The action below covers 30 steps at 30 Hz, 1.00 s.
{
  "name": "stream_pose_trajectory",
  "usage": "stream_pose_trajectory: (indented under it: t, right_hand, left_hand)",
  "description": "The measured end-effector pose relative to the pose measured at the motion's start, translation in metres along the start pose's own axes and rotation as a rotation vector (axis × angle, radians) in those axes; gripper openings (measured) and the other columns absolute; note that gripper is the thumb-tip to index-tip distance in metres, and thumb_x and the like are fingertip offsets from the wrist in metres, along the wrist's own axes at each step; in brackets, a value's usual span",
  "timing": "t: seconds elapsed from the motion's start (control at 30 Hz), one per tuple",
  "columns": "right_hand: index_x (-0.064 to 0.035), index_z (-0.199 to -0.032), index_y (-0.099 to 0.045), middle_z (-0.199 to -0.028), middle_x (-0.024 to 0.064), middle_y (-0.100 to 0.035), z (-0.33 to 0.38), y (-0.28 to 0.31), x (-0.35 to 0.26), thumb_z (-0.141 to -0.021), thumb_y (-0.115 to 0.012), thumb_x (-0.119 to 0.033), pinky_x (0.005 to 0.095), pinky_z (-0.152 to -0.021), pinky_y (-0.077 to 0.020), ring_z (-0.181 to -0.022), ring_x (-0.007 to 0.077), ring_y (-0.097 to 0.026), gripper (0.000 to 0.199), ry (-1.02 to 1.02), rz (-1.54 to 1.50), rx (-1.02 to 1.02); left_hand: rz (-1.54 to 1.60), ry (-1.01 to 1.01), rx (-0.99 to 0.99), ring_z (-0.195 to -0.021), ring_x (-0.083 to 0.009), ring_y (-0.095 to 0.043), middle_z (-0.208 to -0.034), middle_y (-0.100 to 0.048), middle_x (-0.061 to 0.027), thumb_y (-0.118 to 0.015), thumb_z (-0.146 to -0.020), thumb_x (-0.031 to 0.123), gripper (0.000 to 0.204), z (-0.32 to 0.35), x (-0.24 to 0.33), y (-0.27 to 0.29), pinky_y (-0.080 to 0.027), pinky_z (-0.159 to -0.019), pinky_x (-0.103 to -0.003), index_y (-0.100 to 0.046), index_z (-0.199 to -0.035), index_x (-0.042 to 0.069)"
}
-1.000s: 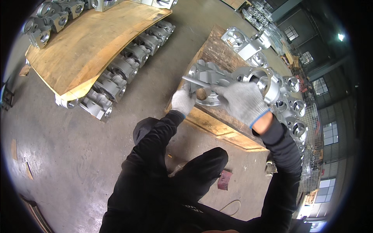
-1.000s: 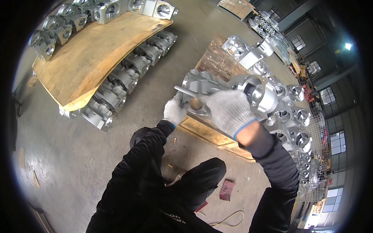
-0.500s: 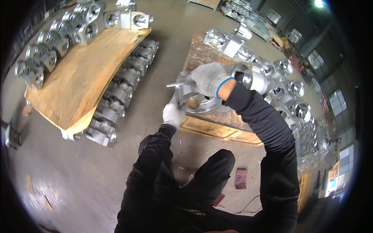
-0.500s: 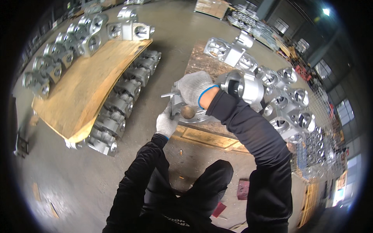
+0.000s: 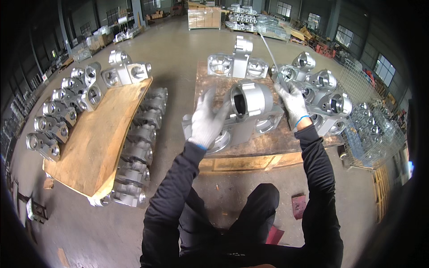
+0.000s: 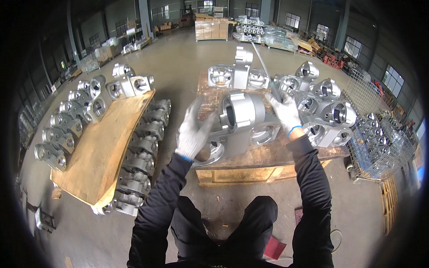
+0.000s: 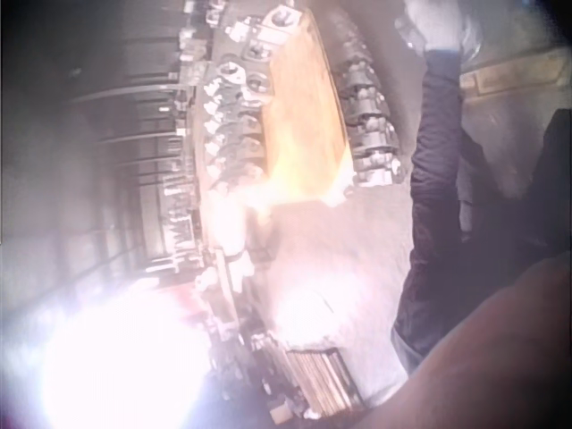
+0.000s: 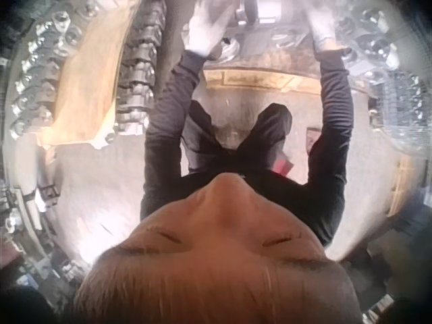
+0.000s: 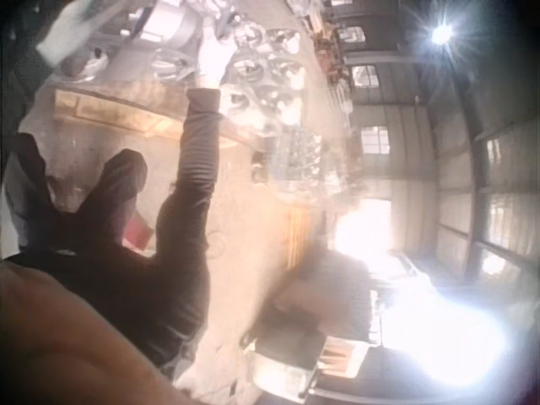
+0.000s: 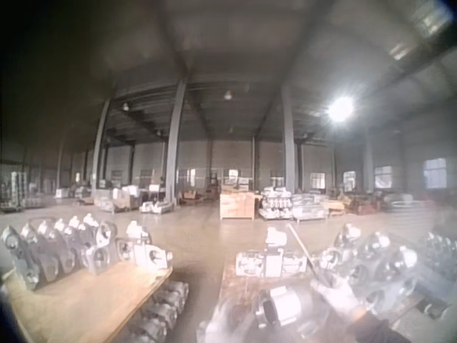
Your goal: The person uses a metal file to deburr the edges and surfaces of a large cast metal part. They repeatedly reposition the part on a wooden workbench, file different edges and recessed areas, and rotate the part to access all sides.
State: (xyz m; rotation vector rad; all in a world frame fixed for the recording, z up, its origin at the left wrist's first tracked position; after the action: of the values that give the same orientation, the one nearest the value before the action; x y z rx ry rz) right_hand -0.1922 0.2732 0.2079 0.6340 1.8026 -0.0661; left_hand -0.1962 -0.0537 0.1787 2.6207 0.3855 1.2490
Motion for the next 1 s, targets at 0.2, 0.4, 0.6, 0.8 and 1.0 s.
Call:
stream_pose_trajectory:
  t: [0.2, 0.4, 0.6, 0.8, 1.0]
  right_hand:
    - [-0.0071, -0.123, -0.069, -0.101, -0.0015, -0.069, 0.007, -0.021, 0.072, -0.101, -0.074, -0.033, 0.0242, -0.071, -0.0500, -0.083, 0.0092, -0.062, 0.035, -0.288, -0.675, 0.058]
    - [-0.0061, -0.116, -0.068, -0.083, -0.0040, -0.059, 0.026, -0.035, 0.042, -0.097, -0.075, -0.038, 0.0269, -0.065, -0.0466, -0.070, 0.0081, -0.054, 0.038, -0.134, -0.353, -0.081]
    - [0.0035, -0.108, -0.065, -0.091, 0.0069, -0.066, 0.031, -0.035, 0.037, -0.092, -0.079, -0.042, 0.0348, -0.075, -0.0499, -0.083, 0.0171, -0.060, 0.050, -0.128, -0.213, 0.005]
    - [0.0022, -0.111, -0.062, -0.088, 0.0086, -0.066, 0.031, -0.036, 0.054, -0.091, -0.080, -0.043, 0.0389, -0.079, -0.0501, -0.081, 0.0212, -0.060, 0.052, -0.046, -0.245, 0.114]
    - [0.0014, -0.120, -0.060, -0.092, 0.0097, -0.070, 0.051, -0.032, 0.056, -0.097, -0.074, -0.044, 0.0360, -0.076, -0.0527, -0.082, 0.0208, -0.066, 0.053, -0.072, -0.089, 0.287]
  left_hand:
    - [0.192, 0.113, -0.238, -0.103, -0.0271, -0.073, -0.107, -0.076, -0.0186, -0.081, -0.091, 0.031, 0.049, -0.074, 0.019, -0.071, -0.057, -0.093, -0.036, -0.070, -0.128, 0.001]
    - [0.456, 0.161, -0.100, -0.094, -0.0122, -0.070, -0.107, -0.078, -0.0097, -0.078, -0.094, 0.007, 0.028, -0.063, 0.017, -0.068, -0.056, -0.088, -0.027, -0.076, -0.119, -0.003]
    - [0.331, 0.287, -0.057, -0.091, -0.0104, -0.069, -0.102, -0.077, -0.0085, -0.080, -0.092, 0.009, 0.019, -0.058, 0.004, -0.048, -0.057, -0.080, -0.026, -0.079, -0.109, -0.001]
    - [0.413, 0.468, -0.088, -0.106, -0.0172, -0.067, -0.115, -0.072, -0.0142, -0.065, -0.105, 0.042, 0.057, -0.036, -0.004, -0.072, -0.056, -0.087, -0.032, -0.060, -0.140, -0.002]
    - [0.172, 0.279, 0.239, -0.085, -0.0400, -0.073, -0.091, -0.073, -0.0290, -0.051, -0.108, 0.029, 0.042, -0.024, 0.019, -0.105, -0.053, -0.081, -0.045, -0.070, -0.113, -0.009]
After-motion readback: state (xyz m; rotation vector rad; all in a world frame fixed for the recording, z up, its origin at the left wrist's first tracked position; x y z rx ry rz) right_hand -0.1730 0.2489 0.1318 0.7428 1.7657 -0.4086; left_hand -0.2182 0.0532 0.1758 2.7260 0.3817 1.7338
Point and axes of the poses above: each hand's wrist, its own z-axis away from the middle knuckle, its own y-axis out of the back of the hand, x = y × z, the point moved 8 cm from there along -z, towards the middle knuckle
